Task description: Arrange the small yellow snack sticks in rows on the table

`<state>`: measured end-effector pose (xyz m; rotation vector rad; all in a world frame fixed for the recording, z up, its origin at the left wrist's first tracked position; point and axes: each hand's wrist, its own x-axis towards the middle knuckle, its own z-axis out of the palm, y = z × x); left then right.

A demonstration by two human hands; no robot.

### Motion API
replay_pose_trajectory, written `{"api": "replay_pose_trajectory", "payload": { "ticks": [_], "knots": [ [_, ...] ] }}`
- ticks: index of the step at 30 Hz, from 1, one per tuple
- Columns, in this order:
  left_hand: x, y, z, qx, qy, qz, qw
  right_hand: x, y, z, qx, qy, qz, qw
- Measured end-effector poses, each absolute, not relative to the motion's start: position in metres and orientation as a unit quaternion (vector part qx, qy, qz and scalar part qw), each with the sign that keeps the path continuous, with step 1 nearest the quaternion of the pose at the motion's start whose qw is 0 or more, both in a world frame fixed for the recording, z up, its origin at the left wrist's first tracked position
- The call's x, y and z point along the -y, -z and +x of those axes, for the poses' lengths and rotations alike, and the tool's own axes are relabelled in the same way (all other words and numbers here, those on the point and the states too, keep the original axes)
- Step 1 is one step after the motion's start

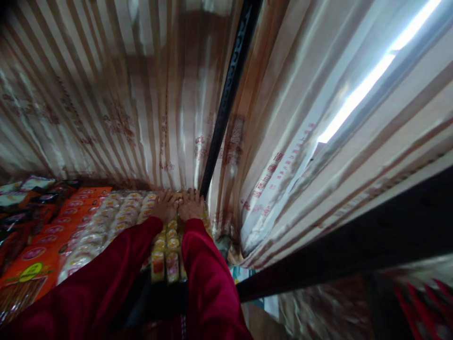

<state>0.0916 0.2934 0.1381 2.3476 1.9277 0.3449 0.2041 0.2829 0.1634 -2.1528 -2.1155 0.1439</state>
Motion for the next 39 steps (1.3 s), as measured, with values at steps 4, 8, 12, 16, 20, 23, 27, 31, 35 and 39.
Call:
{"api": "replay_pose_trajectory", "payload": {
  "ticks": [4, 8, 12, 16, 20, 23, 27, 31, 35, 39],
  "knots": [
    [-0.271, -0.144, 0.098, -0.625, -0.115, 0.77, 0.057, -0.265, -0.168, 0.208, 0.675, -0.048, -0.734, 0.049],
    [-0.255, -0.141, 0.102, -0.621, -0.125, 0.771, 0.059, -0.252, -0.164, 0.211, 0.669, -0.057, -0.74, 0.038],
    [-0.251, -0.137, 0.102, -0.613, -0.103, 0.78, 0.071, -0.249, -0.157, 0.211, 0.663, -0.077, -0.744, 0.041],
    [-0.25, -0.135, 0.102, -0.61, -0.088, 0.785, 0.068, -0.25, -0.151, 0.211, 0.66, -0.088, -0.745, 0.041],
    [-0.249, -0.131, 0.103, -0.61, -0.085, 0.785, 0.064, -0.249, -0.147, 0.21, 0.665, -0.079, -0.741, 0.048],
    [-0.248, -0.131, 0.103, -0.607, -0.086, 0.787, 0.07, -0.248, -0.148, 0.209, 0.666, -0.084, -0.739, 0.049],
    [-0.246, -0.146, 0.102, -0.615, -0.087, 0.779, 0.083, -0.245, -0.159, 0.209, 0.652, -0.07, -0.752, 0.071],
    [-0.23, -0.164, 0.103, -0.606, -0.082, 0.786, 0.092, -0.229, -0.167, 0.21, 0.613, -0.034, -0.779, 0.126],
    [-0.2, -0.166, 0.109, -0.579, -0.086, 0.805, 0.098, -0.202, -0.165, 0.214, 0.571, -0.031, -0.807, 0.146],
    [-0.178, -0.157, 0.117, -0.579, -0.085, 0.803, 0.111, -0.183, -0.159, 0.218, 0.558, -0.035, -0.817, 0.139]
  ]
}}
